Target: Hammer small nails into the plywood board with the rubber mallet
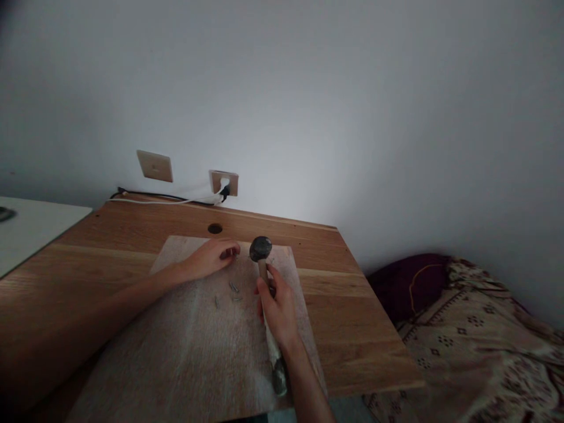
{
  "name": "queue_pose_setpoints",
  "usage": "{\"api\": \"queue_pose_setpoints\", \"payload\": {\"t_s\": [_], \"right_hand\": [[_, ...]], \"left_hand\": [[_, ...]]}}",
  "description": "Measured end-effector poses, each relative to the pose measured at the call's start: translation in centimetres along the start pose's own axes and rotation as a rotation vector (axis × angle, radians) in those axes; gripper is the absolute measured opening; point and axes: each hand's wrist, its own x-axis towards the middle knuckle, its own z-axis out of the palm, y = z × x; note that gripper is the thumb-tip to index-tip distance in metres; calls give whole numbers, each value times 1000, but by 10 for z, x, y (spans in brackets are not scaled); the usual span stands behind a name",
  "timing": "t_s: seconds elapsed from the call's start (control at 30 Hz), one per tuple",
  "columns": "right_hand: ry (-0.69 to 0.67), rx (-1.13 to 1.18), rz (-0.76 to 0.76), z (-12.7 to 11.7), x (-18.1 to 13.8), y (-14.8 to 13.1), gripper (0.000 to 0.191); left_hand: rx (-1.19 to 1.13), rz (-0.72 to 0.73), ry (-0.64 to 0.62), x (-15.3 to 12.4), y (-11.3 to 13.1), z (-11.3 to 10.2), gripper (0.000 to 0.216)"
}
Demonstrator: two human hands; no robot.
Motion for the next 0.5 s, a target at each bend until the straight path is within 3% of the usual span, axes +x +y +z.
{"api": "queue_pose_setpoints", "payload": {"t_s": [0.17, 0.37, 0.5], "right_hand": [[-22, 11, -6, 1, 1, 4, 58], [-17, 3, -4, 1, 2, 6, 58], [-32, -9, -3, 2, 1, 5, 56]], "left_hand": [[-39, -19, 0, 2, -1, 0, 17], [75, 7, -20, 1, 4, -3, 19], [-13, 0, -4, 3, 0, 1, 19]]}}
